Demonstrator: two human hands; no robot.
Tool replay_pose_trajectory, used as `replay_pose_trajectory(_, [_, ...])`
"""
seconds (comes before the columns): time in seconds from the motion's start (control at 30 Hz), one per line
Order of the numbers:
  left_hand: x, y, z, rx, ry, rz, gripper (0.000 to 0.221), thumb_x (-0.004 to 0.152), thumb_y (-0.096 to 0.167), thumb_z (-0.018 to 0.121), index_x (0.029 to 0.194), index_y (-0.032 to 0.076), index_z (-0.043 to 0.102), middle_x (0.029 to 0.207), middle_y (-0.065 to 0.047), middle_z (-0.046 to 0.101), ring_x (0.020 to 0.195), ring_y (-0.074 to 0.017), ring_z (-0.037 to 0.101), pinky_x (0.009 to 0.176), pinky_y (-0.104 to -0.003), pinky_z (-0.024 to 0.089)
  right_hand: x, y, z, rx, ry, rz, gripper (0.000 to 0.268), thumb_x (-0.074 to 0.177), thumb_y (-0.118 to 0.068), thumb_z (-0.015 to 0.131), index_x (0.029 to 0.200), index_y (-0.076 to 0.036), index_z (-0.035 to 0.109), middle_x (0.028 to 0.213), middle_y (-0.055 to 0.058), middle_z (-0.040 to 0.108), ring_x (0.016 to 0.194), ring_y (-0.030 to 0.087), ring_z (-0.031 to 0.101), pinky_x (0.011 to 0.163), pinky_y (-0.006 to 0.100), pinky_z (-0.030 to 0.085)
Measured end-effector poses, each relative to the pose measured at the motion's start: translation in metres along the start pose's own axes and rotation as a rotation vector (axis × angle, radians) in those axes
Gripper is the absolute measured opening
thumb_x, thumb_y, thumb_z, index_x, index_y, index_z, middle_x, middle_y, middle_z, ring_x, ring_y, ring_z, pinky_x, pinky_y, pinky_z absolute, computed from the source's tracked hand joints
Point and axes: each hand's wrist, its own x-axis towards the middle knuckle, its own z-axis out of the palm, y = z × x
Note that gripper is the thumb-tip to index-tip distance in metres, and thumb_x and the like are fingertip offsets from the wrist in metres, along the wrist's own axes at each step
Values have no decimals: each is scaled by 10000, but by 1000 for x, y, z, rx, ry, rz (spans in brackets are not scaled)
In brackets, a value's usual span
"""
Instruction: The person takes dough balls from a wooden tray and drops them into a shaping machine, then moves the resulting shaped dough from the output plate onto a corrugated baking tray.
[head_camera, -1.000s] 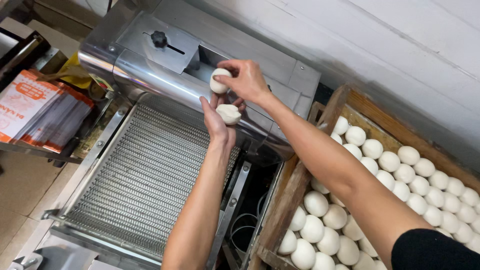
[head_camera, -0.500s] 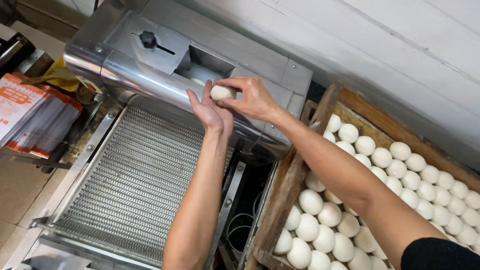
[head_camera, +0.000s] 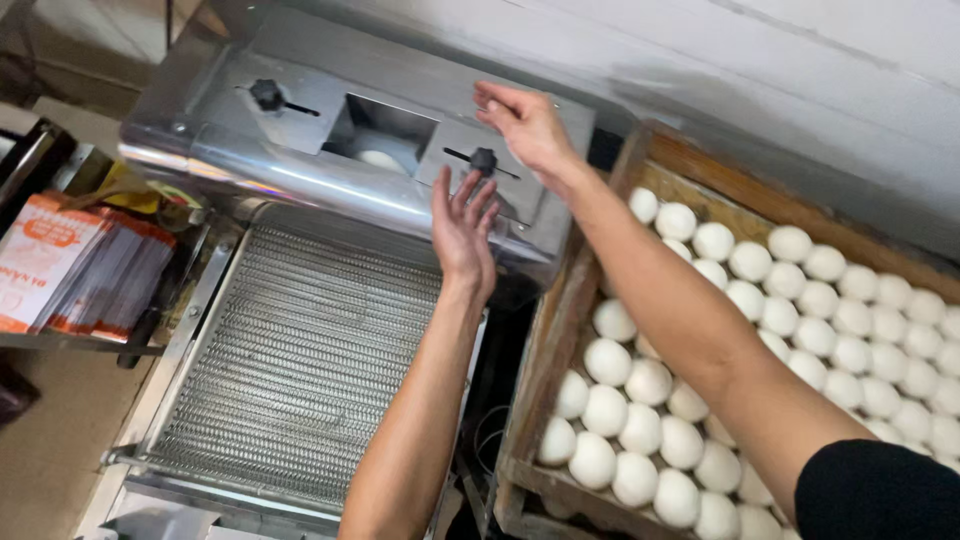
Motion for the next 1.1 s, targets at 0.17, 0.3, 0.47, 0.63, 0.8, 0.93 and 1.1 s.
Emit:
replay_pose_trajectory(0.17, [-55, -79, 111, 277, -328, -208, 626, 1036, 377, 530, 1569, 80, 389, 1275, -130, 663, 1058, -197, 663, 860, -324, 522, -159, -50, -156, -170, 222, 101, 371, 1021, -111, 564, 1374, -18, 628, 1224, 80, 748, 1086, 154, 729, 946, 285, 604])
replay_pose_trajectory(0.3, [-127, -169, 187, 563, -629, -291, 597, 1013, 313, 560, 1542, 82, 407, 1259, -91, 710, 1032, -164, 689, 823, -297, 557, -293, -59, -269, -348, 395, 161, 345, 1014, -141, 640, 1329, -3, 661, 1180, 87, 769, 1053, 138, 712, 915, 299, 577])
replay_pose_trajectory(0.47, [-234, -310, 255, 787, -925, -408, 523, 978, 301, 625, 1439, 66, 551, 1132, -86, 735, 951, -143, 689, 747, -304, 559, -478, -60, -401, -471, 659, 374, 329, 959, -167, 666, 1256, -38, 719, 1124, 70, 779, 950, 145, 717, 836, 305, 588])
replay_pose_trajectory(0.63, [-312, -469, 296, 1069, -1183, -124, 415, 934, 304, 688, 1250, 35, 699, 963, -101, 773, 885, -233, 731, 808, -362, 574, -657, -25, -511, -584, 930, 418, 307, 917, -169, 728, 1193, -36, 753, 1085, 85, 793, 979, 141, 744, 873, 298, 590])
replay_pose_trajectory(0.8, [-348, -620, 360, 1440, -1337, 359, 446, 919, 361, 721, 1270, 86, 687, 1188, -174, 701, 1175, -376, 635, 1000, -495, 521, -759, 1, -569, -579, 998, 443, 344, 871, -147, 748, 1201, -50, 736, 1107, 106, 786, 1006, 170, 758, 891, 312, 597])
replay_pose_trajectory(0.93, [-347, -685, 399, 1934, -1340, 385, 667, 864, 480, 737, 1359, 76, 544, 1449, -193, 491, 1389, -407, 378, 1064, -570, 396, -778, 0, -602, -769, 976, 486, 463, 783, -182, 799, 1225, -64, 731, 1159, 157, 755, 1067, 265, 728, 942, 352, 550])
replay_pose_trajectory(1.1, [-342, -709, 402, 1978, -1471, 521, 824, 787, 424, 813, 1395, -7, 462, 1353, -219, 569, 1275, -404, 512, 1058, -540, 430, -763, 12, -641, -894, 737, 483, 634, 699, -249, 858, 1280, -65, 686, 1239, 206, 689, 1142, 357, 654, 985, 397, 510])
